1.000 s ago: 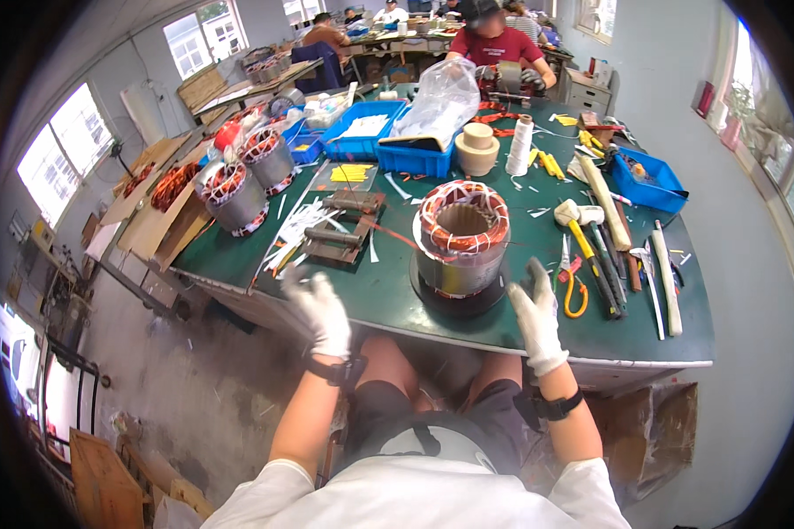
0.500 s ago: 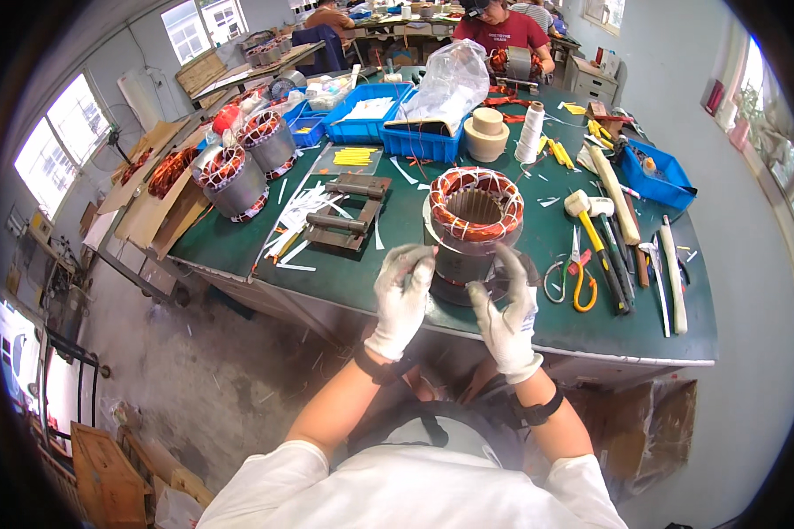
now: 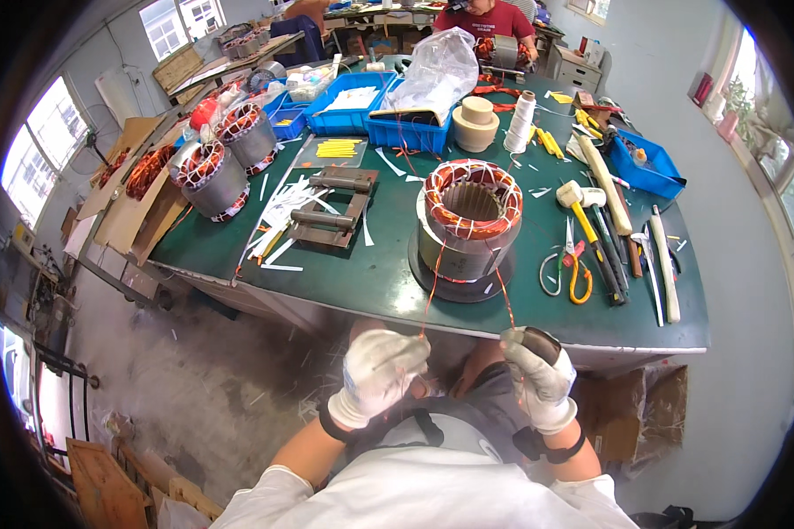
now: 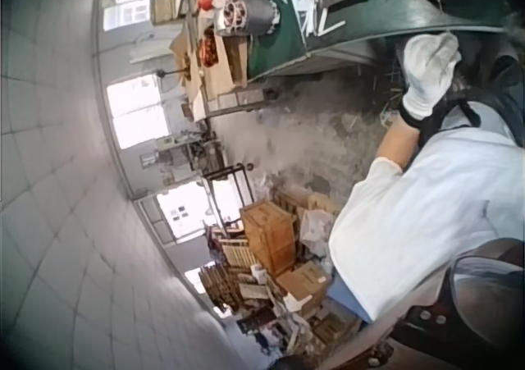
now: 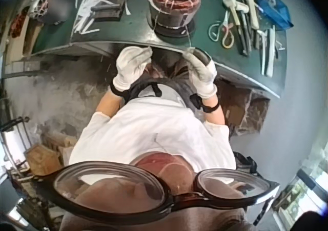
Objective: The user is assembling and preparing the stator components of electric motors, using a mallet, cutters, and manual assembly.
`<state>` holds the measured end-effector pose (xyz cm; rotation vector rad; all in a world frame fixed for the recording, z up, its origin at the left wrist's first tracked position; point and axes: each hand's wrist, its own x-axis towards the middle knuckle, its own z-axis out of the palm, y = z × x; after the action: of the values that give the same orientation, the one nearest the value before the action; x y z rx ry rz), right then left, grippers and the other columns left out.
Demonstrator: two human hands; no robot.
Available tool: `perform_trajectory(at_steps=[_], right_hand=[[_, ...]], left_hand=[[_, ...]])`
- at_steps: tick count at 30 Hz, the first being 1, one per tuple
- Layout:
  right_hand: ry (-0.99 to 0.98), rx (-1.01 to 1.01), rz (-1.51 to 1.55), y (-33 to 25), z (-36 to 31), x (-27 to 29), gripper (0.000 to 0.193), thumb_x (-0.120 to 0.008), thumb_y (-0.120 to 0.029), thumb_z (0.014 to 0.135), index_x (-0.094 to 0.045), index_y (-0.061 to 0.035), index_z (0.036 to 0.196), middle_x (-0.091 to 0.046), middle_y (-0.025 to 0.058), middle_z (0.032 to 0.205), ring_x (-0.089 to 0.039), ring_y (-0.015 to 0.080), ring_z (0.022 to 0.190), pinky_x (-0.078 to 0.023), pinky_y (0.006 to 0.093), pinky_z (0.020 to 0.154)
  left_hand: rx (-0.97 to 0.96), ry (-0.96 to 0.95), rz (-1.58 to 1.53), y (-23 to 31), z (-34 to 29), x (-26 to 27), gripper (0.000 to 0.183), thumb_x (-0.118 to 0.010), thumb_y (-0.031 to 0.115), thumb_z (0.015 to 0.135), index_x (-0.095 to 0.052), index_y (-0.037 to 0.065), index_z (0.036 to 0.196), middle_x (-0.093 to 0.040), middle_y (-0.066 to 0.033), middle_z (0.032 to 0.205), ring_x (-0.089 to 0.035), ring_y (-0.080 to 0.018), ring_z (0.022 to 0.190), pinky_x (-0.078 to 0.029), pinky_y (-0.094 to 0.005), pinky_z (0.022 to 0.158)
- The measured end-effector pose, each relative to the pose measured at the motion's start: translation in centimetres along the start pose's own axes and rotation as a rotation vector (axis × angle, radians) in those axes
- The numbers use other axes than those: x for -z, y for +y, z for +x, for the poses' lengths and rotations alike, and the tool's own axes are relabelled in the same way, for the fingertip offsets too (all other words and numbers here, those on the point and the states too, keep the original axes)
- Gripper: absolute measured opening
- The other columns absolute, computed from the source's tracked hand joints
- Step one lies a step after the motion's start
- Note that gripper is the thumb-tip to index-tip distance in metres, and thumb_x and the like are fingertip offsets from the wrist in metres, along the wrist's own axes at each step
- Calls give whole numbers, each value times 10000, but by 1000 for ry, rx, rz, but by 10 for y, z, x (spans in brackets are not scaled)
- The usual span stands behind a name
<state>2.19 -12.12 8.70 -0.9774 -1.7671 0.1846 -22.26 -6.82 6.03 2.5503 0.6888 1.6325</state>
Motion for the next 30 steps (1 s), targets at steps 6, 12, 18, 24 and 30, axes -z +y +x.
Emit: perform_trajectory(at_steps=[6, 12, 18, 24, 30], right_hand=[[761, -706, 510, -5, -7, -24, 327, -614, -29, 893, -563, 19, 1212, -662, 126, 1045, -646, 223, 896, -514, 324, 835], [-80, -1010, 1208, -4, 39, -56, 466, -502, -260, 1003, -405, 2, 1376, -594, 95, 1053, -608, 161, 931, -513, 303, 825], [28, -1069, 1078, 1, 47, -69, 287, -509, -289, 990, -590, -27, 1075, -404, -78, 640, -320, 12, 496, -253, 191, 431], [-260, -846, 548, -5, -9, -72, 235, -509, -182, 954, -604, -2, 1072, -606, 125, 826, -591, 245, 724, -487, 357, 697], [-205, -543, -199, 64, 0, 28, 154, -565, -134, 879, -674, -26, 885, -645, 153, 782, -636, 342, 775, -505, 408, 705]], left_hand=[[125, -77, -111, 15, 0, 13, 189, -708, 129, 788, -688, 74, 968, -687, -59, 906, -664, -279, 749, -531, -380, 704], [-48, -347, -114, 14, -1, 7, 370, -771, 226, 672, -687, 99, 1009, -660, -36, 937, -654, -241, 780, -529, -371, 701], [847, 145, -817, -12, 3, 0, 608, -629, 522, 879, -604, -8, 1175, -665, -114, 1015, -644, -215, 928, -500, -344, 866], [1264, -53, -1258, -40, 58, -55, 342, -556, 249, 982, -578, -36, 1170, -661, -97, 904, -646, -186, 820, -538, -326, 744], [1450, 85, -1747, -27, 34, -61, 251, -539, 255, 995, -582, 41, 1118, -564, 19, 775, -509, -84, 601, -445, -244, 563]])
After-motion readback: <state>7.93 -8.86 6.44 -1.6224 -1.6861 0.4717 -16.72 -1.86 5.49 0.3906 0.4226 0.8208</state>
